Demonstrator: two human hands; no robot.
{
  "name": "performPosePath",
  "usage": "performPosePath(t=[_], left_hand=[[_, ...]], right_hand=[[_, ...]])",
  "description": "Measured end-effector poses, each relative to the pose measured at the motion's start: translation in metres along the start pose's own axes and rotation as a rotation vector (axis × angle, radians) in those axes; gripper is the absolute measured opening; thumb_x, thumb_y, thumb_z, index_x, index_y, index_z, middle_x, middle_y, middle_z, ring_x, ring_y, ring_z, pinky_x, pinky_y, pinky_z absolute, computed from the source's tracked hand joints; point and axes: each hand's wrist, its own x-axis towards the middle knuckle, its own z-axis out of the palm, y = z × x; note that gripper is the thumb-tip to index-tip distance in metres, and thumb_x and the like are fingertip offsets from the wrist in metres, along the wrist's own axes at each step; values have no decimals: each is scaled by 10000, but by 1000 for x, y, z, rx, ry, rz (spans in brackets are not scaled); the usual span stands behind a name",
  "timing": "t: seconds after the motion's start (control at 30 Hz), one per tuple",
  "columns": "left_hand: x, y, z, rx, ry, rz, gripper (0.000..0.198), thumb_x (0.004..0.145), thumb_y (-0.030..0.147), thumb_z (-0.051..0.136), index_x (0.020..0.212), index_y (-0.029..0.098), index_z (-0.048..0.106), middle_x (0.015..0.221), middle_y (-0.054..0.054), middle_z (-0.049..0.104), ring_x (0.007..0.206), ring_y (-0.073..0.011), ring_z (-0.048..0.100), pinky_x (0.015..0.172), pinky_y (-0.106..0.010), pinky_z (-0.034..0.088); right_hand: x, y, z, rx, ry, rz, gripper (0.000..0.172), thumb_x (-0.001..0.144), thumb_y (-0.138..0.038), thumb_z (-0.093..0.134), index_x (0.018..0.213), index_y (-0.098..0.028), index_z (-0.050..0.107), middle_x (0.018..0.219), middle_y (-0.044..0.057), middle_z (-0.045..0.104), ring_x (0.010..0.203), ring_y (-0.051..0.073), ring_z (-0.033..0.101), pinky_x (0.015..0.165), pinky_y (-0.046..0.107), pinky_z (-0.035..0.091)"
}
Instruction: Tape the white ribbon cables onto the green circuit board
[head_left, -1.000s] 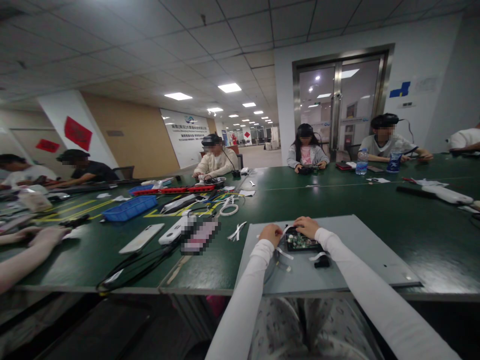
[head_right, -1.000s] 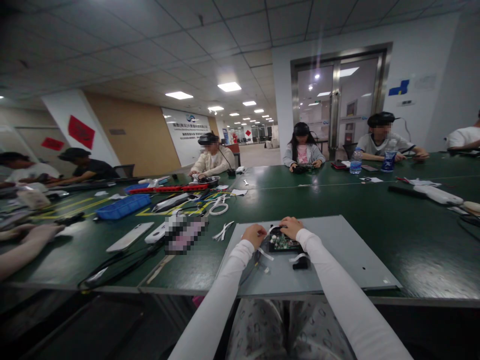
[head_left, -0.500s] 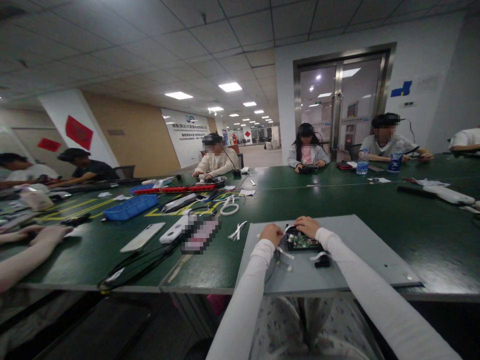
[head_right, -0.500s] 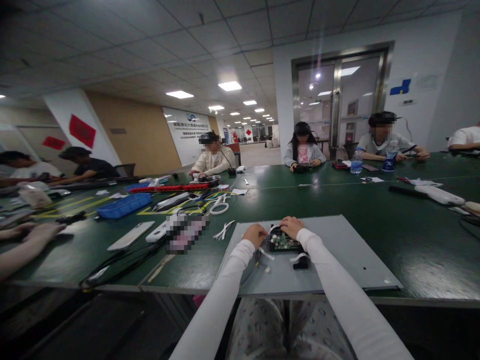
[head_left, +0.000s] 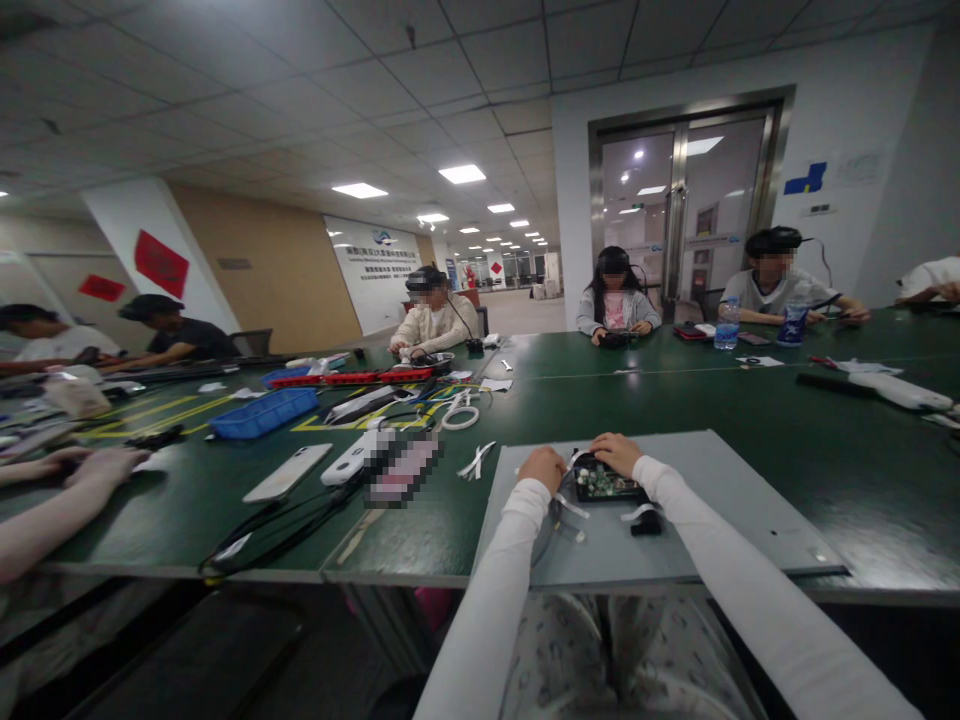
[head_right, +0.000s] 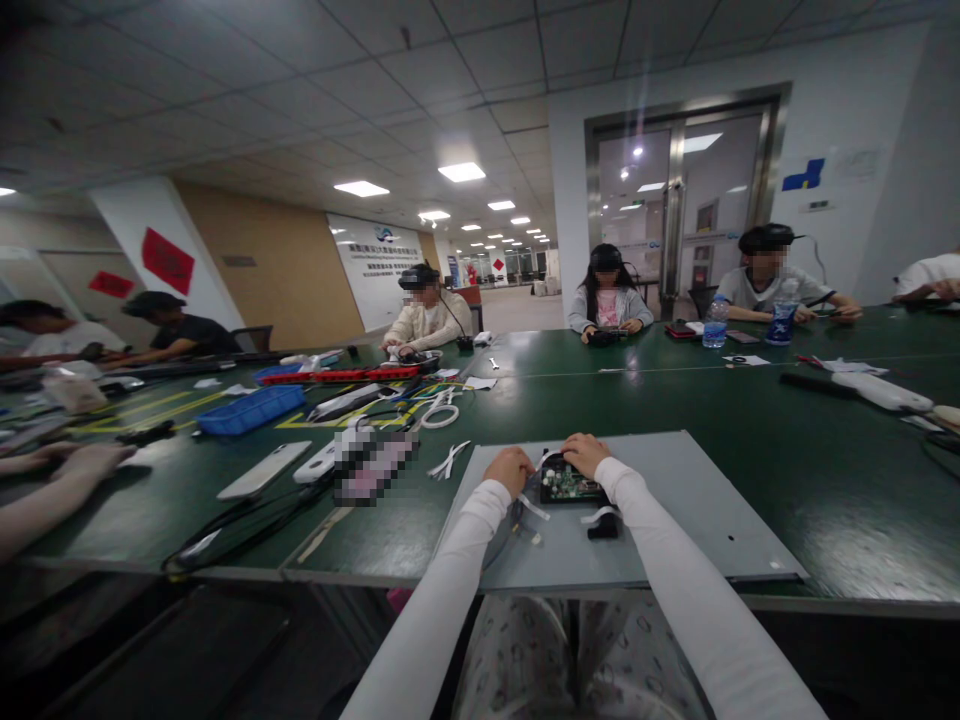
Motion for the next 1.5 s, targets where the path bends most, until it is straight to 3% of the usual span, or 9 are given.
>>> performPosePath(t=[0.57,0.87,1.5], left_hand=[[-2,0,-1,30,34,32,211,655,81,477,649,180,664,874,-49,614,873,-140,524,785,-202,385],[-3,2,0,36,25,64,285,703,93,454,836,227,668,937,-42,606,949,-147,493,845,-204,361],[-4,4,-4,72,-24,69,225,715,125,476,793,197,674,920,-32,608,923,-129,504,823,-188,376]], right_hand=[[2,6,3,35,31,-23,258,739,-260,422,876,-234,639,1033,12,567,980,161,473,877,279,320],[2,7,4,21,10,-31,266,740,-272,428,908,-248,632,1059,11,549,987,167,462,875,283,319],[2,7,6,-4,-17,-44,288,751,-297,418,953,-254,618,1094,15,519,975,180,452,874,311,315]])
